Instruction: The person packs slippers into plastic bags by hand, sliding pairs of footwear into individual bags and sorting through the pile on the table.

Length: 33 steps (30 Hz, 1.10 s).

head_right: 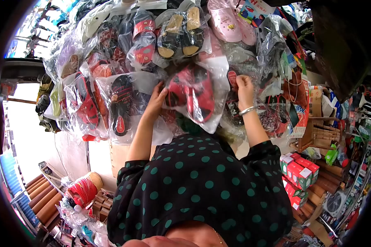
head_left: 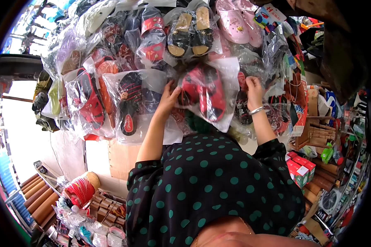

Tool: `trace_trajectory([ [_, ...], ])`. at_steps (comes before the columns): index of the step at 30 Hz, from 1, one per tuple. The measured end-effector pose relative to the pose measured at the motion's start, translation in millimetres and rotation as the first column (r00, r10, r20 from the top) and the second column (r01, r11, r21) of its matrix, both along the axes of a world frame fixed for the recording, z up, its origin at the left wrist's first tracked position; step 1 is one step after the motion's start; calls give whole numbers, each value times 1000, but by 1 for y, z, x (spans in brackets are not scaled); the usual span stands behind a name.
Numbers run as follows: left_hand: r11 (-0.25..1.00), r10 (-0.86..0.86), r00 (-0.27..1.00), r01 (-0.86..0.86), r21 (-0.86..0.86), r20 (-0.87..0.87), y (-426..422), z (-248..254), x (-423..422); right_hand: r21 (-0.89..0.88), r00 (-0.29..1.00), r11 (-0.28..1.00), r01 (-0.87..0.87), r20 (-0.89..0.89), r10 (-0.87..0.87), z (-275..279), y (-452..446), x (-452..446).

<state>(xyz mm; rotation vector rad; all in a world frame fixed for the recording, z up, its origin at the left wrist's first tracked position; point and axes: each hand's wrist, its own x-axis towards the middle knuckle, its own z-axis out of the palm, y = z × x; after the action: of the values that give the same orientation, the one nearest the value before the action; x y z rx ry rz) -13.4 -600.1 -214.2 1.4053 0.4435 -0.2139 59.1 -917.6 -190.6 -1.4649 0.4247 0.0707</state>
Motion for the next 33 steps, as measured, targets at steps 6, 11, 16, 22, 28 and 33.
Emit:
trace_trajectory([
  [6,978,-181,978,190,80,-107,-1,-1,10,-272,856,936,-221,405,320,55,29,37],
  [11,982,-184,983,183,-54,-8,5,6,-7,-519,701,755,-401,357,617,63,68,78],
  [16,944,-37,991,76,-321,126,17,33,-38,-480,483,428,-766,10,875,58,73,105],
  [22,899,-37,993,84,-431,116,26,48,-48,-395,224,131,-909,-200,954,26,78,98],
  [28,862,50,992,16,-507,116,23,36,-53,-338,151,92,-937,-152,977,8,101,92],
  [33,849,183,977,-103,-518,106,28,45,-59,-468,299,297,-833,71,952,-14,123,85],
])
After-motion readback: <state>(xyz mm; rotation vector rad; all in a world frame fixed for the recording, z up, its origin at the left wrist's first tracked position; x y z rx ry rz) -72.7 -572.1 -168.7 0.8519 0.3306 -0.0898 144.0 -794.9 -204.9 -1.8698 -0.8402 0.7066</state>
